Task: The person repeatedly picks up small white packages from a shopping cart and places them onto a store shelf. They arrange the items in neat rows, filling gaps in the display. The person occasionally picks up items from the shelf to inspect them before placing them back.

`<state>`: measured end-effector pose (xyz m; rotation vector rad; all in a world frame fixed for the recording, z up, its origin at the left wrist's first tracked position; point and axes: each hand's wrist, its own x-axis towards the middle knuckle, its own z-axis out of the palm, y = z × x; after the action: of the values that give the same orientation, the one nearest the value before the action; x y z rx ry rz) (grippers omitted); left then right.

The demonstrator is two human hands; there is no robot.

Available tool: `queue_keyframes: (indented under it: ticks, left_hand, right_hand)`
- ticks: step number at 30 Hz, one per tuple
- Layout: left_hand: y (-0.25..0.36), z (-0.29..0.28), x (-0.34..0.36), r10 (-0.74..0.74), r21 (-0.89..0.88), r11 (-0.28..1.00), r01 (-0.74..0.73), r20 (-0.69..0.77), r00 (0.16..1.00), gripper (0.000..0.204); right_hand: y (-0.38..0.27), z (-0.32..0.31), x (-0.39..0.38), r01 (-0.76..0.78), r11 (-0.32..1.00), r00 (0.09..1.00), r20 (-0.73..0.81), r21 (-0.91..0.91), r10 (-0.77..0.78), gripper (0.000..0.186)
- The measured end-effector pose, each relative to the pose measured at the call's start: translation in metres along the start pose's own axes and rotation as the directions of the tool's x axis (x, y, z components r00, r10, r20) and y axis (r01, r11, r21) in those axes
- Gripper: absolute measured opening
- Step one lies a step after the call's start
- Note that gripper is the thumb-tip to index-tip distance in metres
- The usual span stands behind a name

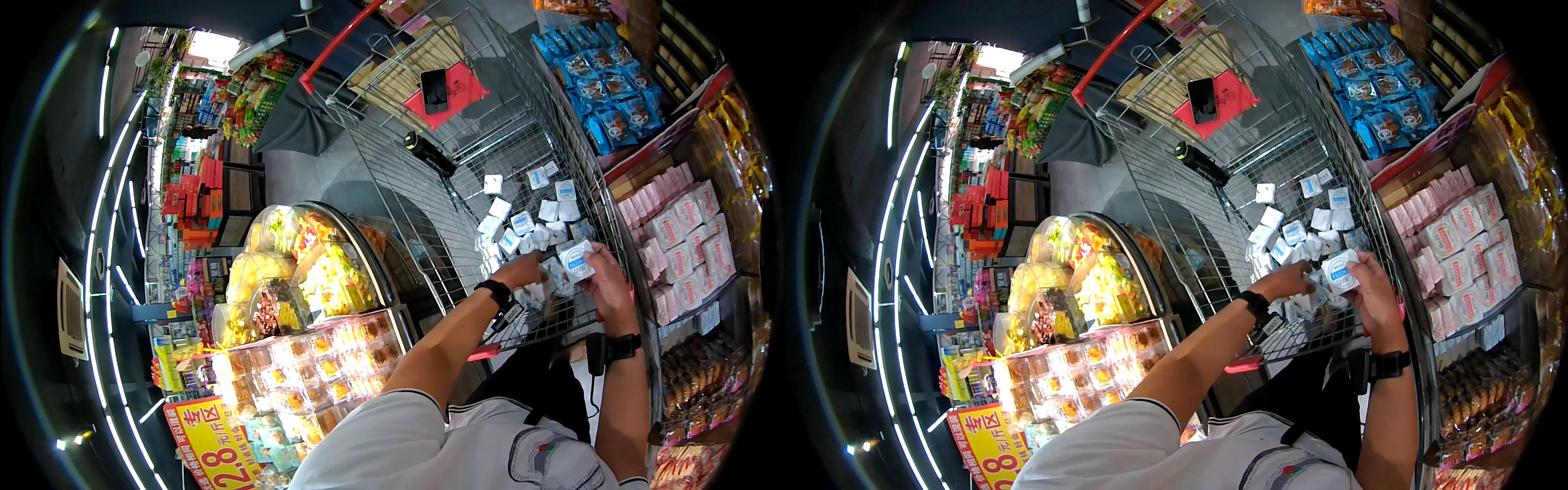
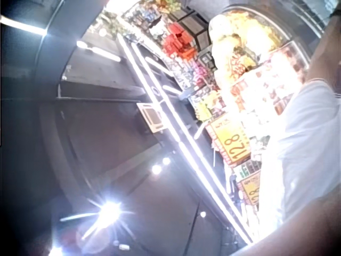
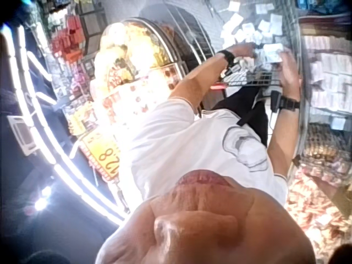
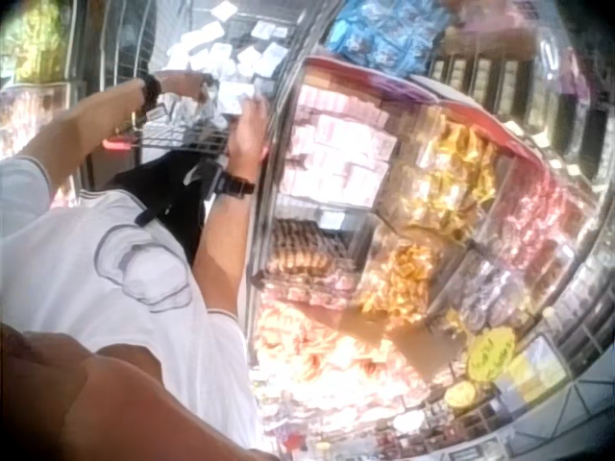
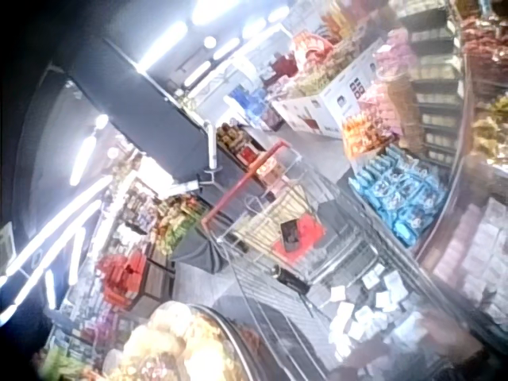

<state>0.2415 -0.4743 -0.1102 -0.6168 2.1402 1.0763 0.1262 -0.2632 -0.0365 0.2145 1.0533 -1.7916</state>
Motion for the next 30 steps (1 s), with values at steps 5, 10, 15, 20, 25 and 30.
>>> queue_keyframes:
  ticks: [5,10,15,20,25,30]
  left_hand:
    - [0.029,-0.028,-0.037,0.104,-0.608,0.791,-0.067,0.025,0.994,0.044]
    - [0.058,-0.038,-0.057,0.120,-0.754,0.654,-0.068,0.014,0.993,0.040]
    - [0.072,-0.039,-0.068,0.036,-0.799,0.601,0.003,0.030,0.999,0.043]
    - [0.077,-0.046,-0.077,0.096,-0.814,0.581,-0.004,0.063,0.993,0.048]
    - [0.072,-0.053,-0.085,0.259,-0.882,0.470,-0.034,0.101,0.961,0.049]
    - [0.077,-0.058,-0.088,0.324,-0.906,0.423,-0.030,0.120,0.939,0.052]
  right_hand:
    - [0.004,0.000,-0.004,0.084,0.996,0.996,0.042,0.019,-0.085,0.039]
    - [0.003,-0.011,0.001,0.081,0.994,0.995,0.052,0.067,-0.084,0.048]
    - [-0.005,0.000,0.000,0.029,0.999,0.999,0.023,0.025,-0.030,0.044]
    - [-0.006,0.001,-0.001,-0.013,0.999,1.000,-0.026,0.047,0.014,0.043]
    - [-0.007,0.002,-0.001,0.003,0.991,1.000,-0.004,0.131,-0.003,0.040]
    - [-0.004,-0.005,0.005,0.005,0.973,0.999,0.040,0.230,-0.014,0.038]
